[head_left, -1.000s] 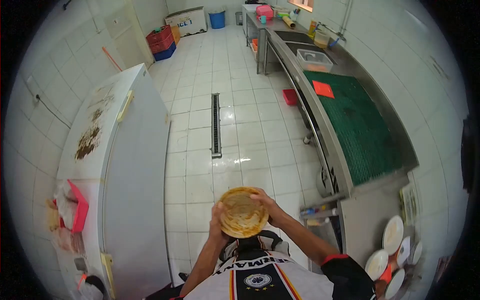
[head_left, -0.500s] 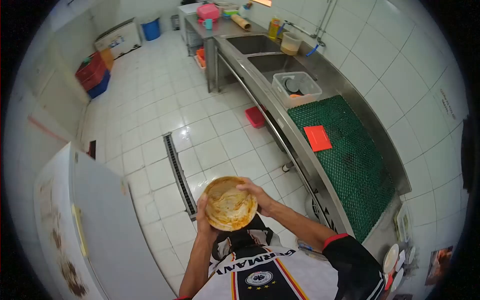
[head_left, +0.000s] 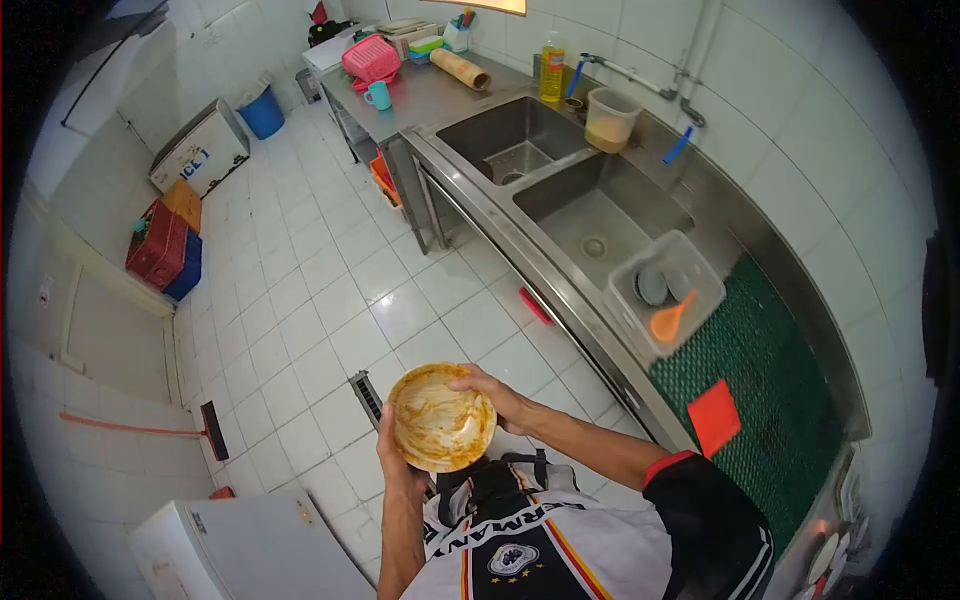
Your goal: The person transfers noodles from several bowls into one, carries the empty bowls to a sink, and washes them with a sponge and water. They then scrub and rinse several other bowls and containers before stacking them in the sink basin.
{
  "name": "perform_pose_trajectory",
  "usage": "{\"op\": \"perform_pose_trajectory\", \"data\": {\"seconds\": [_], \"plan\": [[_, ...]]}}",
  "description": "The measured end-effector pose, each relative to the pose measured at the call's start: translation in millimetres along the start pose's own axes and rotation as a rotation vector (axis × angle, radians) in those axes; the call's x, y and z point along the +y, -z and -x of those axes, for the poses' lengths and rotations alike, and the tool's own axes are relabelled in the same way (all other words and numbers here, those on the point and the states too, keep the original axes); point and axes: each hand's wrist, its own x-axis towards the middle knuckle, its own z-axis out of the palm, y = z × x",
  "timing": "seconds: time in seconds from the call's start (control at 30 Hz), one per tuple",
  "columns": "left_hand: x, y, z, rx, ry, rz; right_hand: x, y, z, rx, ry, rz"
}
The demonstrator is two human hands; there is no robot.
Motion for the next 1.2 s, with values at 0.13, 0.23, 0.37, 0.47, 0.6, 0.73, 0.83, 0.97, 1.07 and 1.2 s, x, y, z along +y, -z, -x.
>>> {"op": "perform_pose_trajectory", "data": {"seconds": [0.13, 0.23, 0.37, 0.47, 0.6, 0.73, 0.83, 0.97, 1.07, 1.2], "plan": [[41.1, -26.0, -136.5, -0.06, -0.008, -0.021, -70.9, 31.1, -103.6, 0.011, 0.055, -0.022], [71.9, -79.0, -243.2, -0.081, 0.118, -0.073, -136.3, 58.8, -164.5, 0.188, 0.168, -0.049], [88.5, -156.1, -371.7, -0.204, 0.273, -0.142, -234.2, 102.9, -210.7, 0.328, 0.278, -0.13], [92.6, -238.7, -459.2, -0.313, 0.325, -0.215, -297.5, 155.1, -244.4, 0.433, 0.397, -0.219], [77.1, -329.9, -557.4, -0.42, 0.414, -0.294, -377.6, 218.5, -278.2, 0.635, 0.42, -0.324], [33.7, -397.9, -676.7, -0.468, 0.468, -0.385, -420.1, 337.5, -350.9, 0.682, 0.396, -0.362], [-18.7, -421.1, -780.5, -0.493, 0.583, -0.453, -430.8, 428.6, -406.2, 0.683, 0.327, -0.353], [-100.9, -421.4, -892.2, -0.556, 0.769, -0.526, -383.0, 569.7, -488.1, 0.849, 0.264, -0.375], [-126.7, -437.8, -922.6, -0.57, 0.85, -0.607, -388.2, 582.8, -497.8, 1.097, 0.151, -0.397], [-186.9, -428.9, -981.4, -0.621, 0.962, -0.75, -367.2, 612.0, -505.5, 1.087, 0.157, -0.529]]}}
